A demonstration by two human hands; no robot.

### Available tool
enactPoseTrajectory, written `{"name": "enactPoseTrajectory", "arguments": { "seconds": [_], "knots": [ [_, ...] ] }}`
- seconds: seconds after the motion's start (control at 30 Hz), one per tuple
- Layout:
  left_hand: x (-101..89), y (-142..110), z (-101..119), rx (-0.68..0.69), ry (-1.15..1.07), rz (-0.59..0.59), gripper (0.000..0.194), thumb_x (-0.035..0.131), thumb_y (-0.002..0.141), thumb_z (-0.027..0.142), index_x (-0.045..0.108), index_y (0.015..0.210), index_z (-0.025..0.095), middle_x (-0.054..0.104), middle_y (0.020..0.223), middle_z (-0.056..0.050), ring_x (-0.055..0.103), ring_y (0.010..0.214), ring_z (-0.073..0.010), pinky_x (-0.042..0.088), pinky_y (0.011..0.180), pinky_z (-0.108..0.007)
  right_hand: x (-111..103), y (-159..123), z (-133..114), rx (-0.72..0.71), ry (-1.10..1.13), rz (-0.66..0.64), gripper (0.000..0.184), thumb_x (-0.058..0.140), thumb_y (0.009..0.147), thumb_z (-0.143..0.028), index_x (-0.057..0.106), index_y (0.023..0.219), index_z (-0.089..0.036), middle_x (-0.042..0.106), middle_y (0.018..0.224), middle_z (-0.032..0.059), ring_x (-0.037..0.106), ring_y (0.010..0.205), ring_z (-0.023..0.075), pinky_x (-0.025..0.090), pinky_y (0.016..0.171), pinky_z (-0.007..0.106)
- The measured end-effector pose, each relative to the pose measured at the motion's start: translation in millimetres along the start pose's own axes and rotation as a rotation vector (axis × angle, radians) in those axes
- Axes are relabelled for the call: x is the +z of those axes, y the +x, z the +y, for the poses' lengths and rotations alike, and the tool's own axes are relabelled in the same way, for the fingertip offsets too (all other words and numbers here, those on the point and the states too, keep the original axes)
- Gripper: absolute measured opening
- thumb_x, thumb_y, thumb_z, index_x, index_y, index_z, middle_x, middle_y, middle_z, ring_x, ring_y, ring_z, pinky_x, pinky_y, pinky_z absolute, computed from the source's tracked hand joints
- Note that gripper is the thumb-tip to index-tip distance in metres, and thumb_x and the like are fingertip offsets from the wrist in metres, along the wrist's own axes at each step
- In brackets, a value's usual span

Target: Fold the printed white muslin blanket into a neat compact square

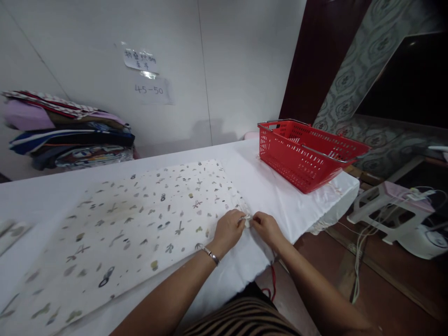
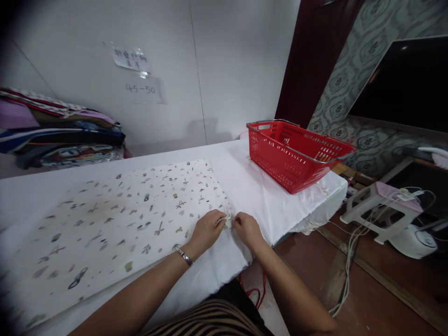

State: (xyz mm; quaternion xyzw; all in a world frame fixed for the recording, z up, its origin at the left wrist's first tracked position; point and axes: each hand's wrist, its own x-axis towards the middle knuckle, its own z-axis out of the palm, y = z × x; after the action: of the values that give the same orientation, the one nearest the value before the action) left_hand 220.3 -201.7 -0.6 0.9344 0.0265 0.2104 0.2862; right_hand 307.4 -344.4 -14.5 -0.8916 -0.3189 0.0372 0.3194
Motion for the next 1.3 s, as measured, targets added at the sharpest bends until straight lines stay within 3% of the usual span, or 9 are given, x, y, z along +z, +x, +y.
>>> {"name": "enactPoseTrajectory", "arguments": {
  "seconds": [0.17,0.37,0.47,0.6,0.77,1.0,1.1,1.17,1.3],
  "knots": [
    [2.2,-1.5,-1.8,0.02,0.002,-0.002,0.014,0.051,0.082,0.013,0.061,0.09,0.02,0.063,0.088,-0.002,0.057,0.084,-0.0159,0.045,0.076,-0.029,5.2,-3.1,6.4,-0.114,0.009,0.078,0.012,0.046,0.077,-0.016,0.055,0.07,-0.019,0.058,0.072,0.0023,0.05,0.066,0.0144,0.035,0.062,0.025],
    [0.4,-0.6,2.5,0.032,-0.024,-0.02,0.012,0.051,0.083,0.014,0.061,0.087,0.02,0.062,0.086,-0.002,0.056,0.084,-0.0155,0.044,0.077,-0.028,4.7,-7.0,1.4,-0.051,0.205,0.148,0.011,0.048,0.079,-0.025,0.052,0.07,-0.02,0.053,0.063,-0.0013,0.046,0.057,0.0125,0.034,0.055,0.025],
    [1.6,-0.7,3.6,0.021,-0.044,0.006,0.013,0.049,0.084,0.014,0.06,0.088,0.02,0.062,0.087,-0.001,0.055,0.085,-0.0152,0.044,0.078,-0.028,3.7,-5.3,-4.1,0.039,0.46,0.081,0.013,0.052,0.075,-0.031,0.05,0.067,-0.02,0.049,0.055,-0.0041,0.043,0.05,0.0107,0.033,0.05,0.024],
    [2.8,-3.1,3.5,0.034,-0.037,-0.024,0.014,0.048,0.085,0.015,0.06,0.09,0.02,0.061,0.087,-0.002,0.054,0.085,-0.0156,0.043,0.077,-0.028,3.4,-3.0,-9.2,0.275,0.9,-0.065,0.019,0.058,0.066,-0.036,0.048,0.071,-0.021,0.04,0.045,-0.0098,0.032,0.037,0.0071,0.024,0.038,0.021],
    [2.2,-5.1,7.8,0.058,-0.004,-0.084,0.012,0.052,0.081,0.017,0.058,0.09,0.021,0.06,0.089,-0.003,0.054,0.087,-0.0173,0.043,0.077,-0.03,3.0,-5.5,-13.5,0.335,1.032,-0.075,0.023,0.061,0.061,-0.031,0.05,0.078,-0.021,0.043,0.048,-0.0096,0.035,0.037,0.0062,0.023,0.038,0.02],
    [1.0,3.1,7.6,-0.087,-0.083,-0.02,0.011,0.051,0.082,0.018,0.059,0.089,0.021,0.062,0.088,-0.001,0.056,0.085,-0.0164,0.043,0.076,-0.029,-1.3,-3.4,-4.3,0.158,0.909,0.04,0.024,0.059,0.073,-0.042,0.052,0.083,-0.021,0.055,0.065,-0.0032,0.041,0.046,0.0086,0.033,0.045,0.022],
    [-1.6,6.8,4.3,-0.214,-0.206,0.002,0.01,0.053,0.082,0.023,0.06,0.089,0.022,0.064,0.086,0.001,0.057,0.08,-0.0148,0.044,0.072,-0.027,-7.2,0.7,4.8,0.077,0.567,0.094,0.018,0.052,0.079,-0.037,0.056,0.083,-0.02,0.061,0.077,0.0016,0.048,0.058,0.0121,0.038,0.056,0.025],
    [-2.5,7.7,3.3,-0.258,-0.226,0.003,0.011,0.053,0.082,0.024,0.061,0.09,0.022,0.064,0.083,0.002,0.057,0.076,-0.0144,0.044,0.068,-0.027,-9.2,2.4,6.3,0.024,0.23,0.047,0.019,0.049,0.082,-0.035,0.059,0.078,-0.019,0.061,0.078,0.0038,0.052,0.068,0.015,0.038,0.064,0.027],
    [-2.1,5.9,4.9,-0.172,-0.179,0.012,0.011,0.052,0.082,0.02,0.061,0.089,0.021,0.064,0.088,0.001,0.057,0.083,-0.0147,0.044,0.074,-0.027,-5.1,2.7,-3.0,0.024,-0.174,-0.048,0.021,0.048,0.084,-0.034,0.057,0.074,-0.018,0.061,0.079,0.0063,0.053,0.072,0.0167,0.033,0.062,0.027]
  ]
}}
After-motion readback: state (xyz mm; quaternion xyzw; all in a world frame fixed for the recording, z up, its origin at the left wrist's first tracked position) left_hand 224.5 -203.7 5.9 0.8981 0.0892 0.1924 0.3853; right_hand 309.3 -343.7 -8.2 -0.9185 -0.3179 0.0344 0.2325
